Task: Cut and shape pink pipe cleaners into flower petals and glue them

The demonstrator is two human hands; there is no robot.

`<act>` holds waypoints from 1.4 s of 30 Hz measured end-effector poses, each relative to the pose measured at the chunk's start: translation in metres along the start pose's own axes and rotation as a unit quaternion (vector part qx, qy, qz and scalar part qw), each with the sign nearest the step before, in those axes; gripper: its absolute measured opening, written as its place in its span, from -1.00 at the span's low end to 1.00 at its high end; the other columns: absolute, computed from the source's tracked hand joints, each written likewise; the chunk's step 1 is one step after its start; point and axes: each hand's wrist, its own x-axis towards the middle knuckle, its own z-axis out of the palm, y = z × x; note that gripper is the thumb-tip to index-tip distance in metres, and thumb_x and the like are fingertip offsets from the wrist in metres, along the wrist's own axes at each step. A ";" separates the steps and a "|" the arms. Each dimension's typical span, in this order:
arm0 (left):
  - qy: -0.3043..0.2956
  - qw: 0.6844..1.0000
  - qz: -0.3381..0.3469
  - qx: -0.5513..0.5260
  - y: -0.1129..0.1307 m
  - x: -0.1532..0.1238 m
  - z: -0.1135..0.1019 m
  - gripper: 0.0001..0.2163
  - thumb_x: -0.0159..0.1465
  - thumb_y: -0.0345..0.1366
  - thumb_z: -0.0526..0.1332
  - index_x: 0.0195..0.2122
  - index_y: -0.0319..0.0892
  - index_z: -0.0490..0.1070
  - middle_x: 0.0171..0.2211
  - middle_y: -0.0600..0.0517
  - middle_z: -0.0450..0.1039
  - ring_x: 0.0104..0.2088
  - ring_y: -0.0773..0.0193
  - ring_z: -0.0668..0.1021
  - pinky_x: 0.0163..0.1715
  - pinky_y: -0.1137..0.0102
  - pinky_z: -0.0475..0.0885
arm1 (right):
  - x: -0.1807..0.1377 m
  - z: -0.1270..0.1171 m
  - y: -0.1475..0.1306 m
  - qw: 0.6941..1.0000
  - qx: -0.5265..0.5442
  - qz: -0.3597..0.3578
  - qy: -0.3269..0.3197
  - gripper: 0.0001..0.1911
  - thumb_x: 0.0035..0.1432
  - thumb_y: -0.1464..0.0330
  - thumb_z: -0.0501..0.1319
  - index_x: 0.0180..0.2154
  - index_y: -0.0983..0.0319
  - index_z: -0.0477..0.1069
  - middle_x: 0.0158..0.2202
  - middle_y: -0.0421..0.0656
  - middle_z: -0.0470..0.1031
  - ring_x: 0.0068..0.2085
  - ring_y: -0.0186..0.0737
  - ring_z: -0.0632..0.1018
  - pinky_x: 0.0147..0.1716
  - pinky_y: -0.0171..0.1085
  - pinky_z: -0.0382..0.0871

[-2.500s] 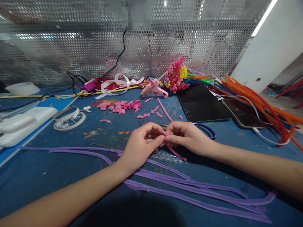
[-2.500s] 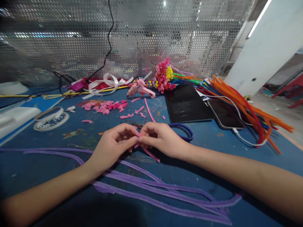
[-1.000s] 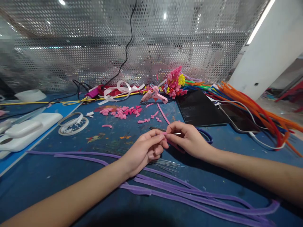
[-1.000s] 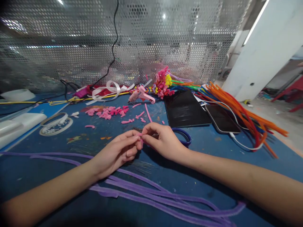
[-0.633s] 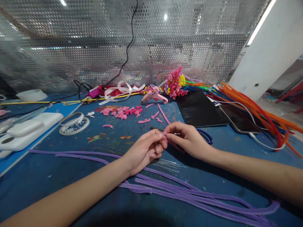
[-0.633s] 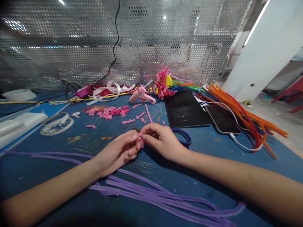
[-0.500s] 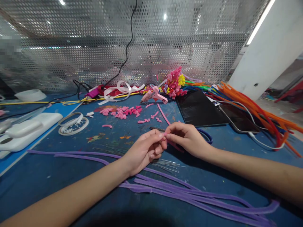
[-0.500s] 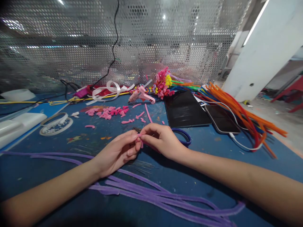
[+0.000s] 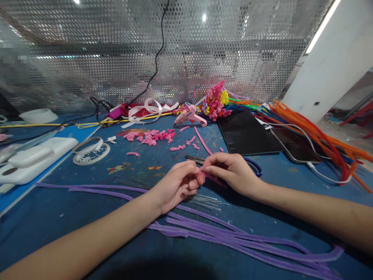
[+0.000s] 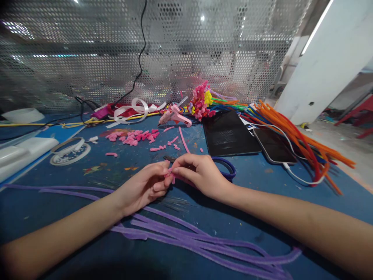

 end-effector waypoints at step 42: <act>0.134 0.951 0.213 0.178 -0.006 0.002 -0.005 -0.88 0.12 -0.29 0.18 -0.45 -0.23 0.30 -0.54 0.12 0.36 -0.54 0.41 0.41 -0.48 0.48 0.34 | 0.005 0.001 0.003 1.000 -0.001 -0.018 0.016 -0.82 0.11 0.40 0.09 -0.19 0.23 0.32 -0.47 -0.24 0.46 -0.56 -0.43 0.41 -0.59 -0.44 0.27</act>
